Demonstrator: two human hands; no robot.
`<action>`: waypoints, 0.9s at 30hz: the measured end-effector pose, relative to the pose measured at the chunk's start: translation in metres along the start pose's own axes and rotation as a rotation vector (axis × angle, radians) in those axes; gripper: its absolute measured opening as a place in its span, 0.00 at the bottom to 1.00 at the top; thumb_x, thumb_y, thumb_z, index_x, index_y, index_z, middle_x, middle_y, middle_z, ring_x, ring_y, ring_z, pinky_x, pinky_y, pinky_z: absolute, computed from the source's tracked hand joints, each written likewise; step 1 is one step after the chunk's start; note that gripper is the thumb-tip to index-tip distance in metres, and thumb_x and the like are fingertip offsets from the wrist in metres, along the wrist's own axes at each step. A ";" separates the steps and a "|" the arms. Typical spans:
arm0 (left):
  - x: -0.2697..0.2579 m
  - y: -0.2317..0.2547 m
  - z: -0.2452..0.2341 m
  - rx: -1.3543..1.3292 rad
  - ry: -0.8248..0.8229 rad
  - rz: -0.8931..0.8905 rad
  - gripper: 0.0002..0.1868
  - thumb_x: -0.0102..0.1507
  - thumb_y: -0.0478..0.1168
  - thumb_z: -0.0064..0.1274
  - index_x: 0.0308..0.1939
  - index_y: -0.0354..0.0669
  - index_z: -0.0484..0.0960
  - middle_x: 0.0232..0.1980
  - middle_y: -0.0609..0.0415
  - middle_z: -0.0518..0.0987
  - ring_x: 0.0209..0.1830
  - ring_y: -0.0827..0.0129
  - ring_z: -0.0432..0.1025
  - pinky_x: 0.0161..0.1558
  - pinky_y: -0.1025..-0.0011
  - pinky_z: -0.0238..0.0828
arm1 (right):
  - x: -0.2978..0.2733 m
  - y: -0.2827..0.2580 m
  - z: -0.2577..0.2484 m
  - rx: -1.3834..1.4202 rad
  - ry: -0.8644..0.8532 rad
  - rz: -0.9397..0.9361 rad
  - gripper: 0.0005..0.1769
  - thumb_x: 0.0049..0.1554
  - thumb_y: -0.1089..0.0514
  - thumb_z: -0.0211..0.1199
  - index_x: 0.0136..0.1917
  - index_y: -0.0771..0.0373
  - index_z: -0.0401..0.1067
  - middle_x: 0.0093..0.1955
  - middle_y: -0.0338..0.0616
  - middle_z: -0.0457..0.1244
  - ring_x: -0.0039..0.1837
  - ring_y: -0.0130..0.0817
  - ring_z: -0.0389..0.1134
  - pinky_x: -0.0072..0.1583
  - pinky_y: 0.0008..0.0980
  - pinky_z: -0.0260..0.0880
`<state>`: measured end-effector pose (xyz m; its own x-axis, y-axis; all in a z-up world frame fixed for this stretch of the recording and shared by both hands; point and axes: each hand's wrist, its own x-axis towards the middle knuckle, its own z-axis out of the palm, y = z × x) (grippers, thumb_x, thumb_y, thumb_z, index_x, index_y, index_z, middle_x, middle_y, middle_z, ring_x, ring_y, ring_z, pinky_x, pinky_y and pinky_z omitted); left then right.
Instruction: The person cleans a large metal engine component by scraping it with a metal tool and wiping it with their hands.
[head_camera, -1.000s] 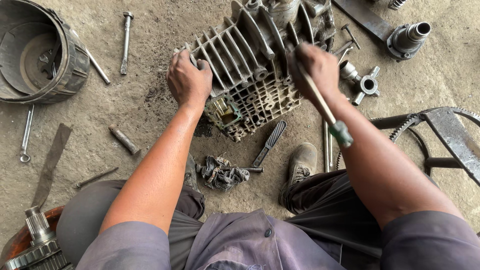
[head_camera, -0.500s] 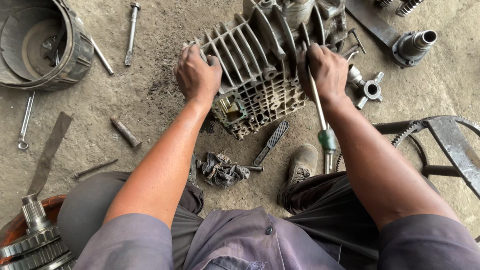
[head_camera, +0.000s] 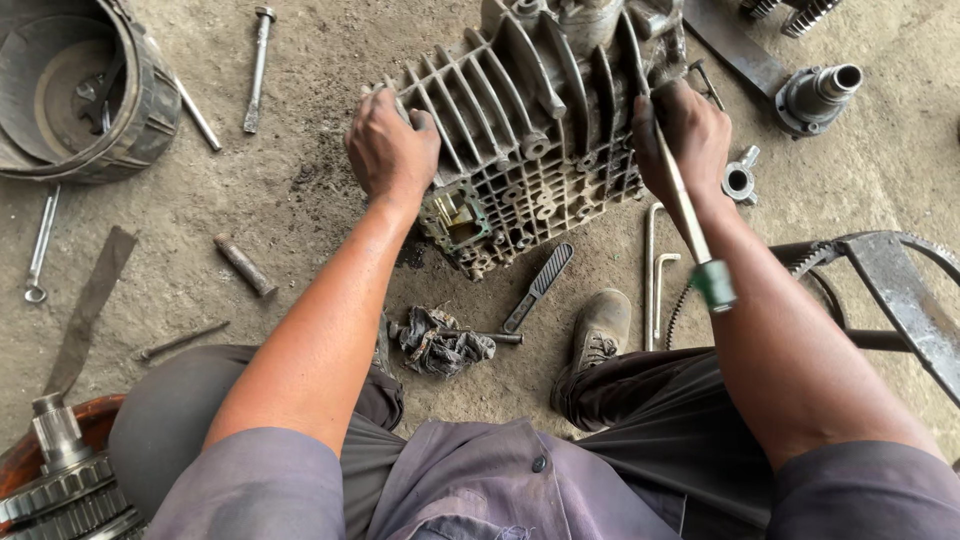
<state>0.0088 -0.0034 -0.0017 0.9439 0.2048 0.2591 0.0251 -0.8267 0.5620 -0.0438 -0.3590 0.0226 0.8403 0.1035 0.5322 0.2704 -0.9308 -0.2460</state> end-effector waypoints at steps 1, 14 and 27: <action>0.001 -0.002 0.000 0.006 0.006 0.008 0.17 0.60 0.37 0.57 0.52 0.33 0.81 0.50 0.43 0.84 0.46 0.60 0.79 0.53 0.60 0.74 | -0.001 0.001 -0.002 0.005 -0.010 0.009 0.19 0.72 0.57 0.57 0.38 0.59 0.64 0.30 0.38 0.58 0.29 0.27 0.56 0.31 0.32 0.60; -0.004 -0.001 -0.009 0.032 -0.057 0.014 0.15 0.62 0.36 0.57 0.51 0.30 0.80 0.48 0.43 0.84 0.43 0.60 0.80 0.52 0.62 0.75 | 0.019 -0.006 -0.002 0.352 0.008 0.339 0.11 0.69 0.59 0.59 0.44 0.61 0.74 0.37 0.42 0.69 0.34 0.24 0.68 0.35 0.26 0.71; -0.021 -0.001 -0.006 0.091 0.037 0.097 0.19 0.60 0.34 0.56 0.53 0.28 0.79 0.54 0.38 0.82 0.53 0.53 0.78 0.61 0.54 0.69 | 0.044 -0.005 -0.001 0.270 0.108 0.257 0.17 0.69 0.60 0.68 0.39 0.66 0.70 0.33 0.43 0.65 0.34 0.33 0.64 0.36 0.34 0.63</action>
<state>-0.0134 -0.0037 -0.0026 0.9307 0.1394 0.3381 -0.0343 -0.8871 0.4603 -0.0091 -0.3499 0.0478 0.8466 -0.1722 0.5036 0.1831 -0.7943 -0.5793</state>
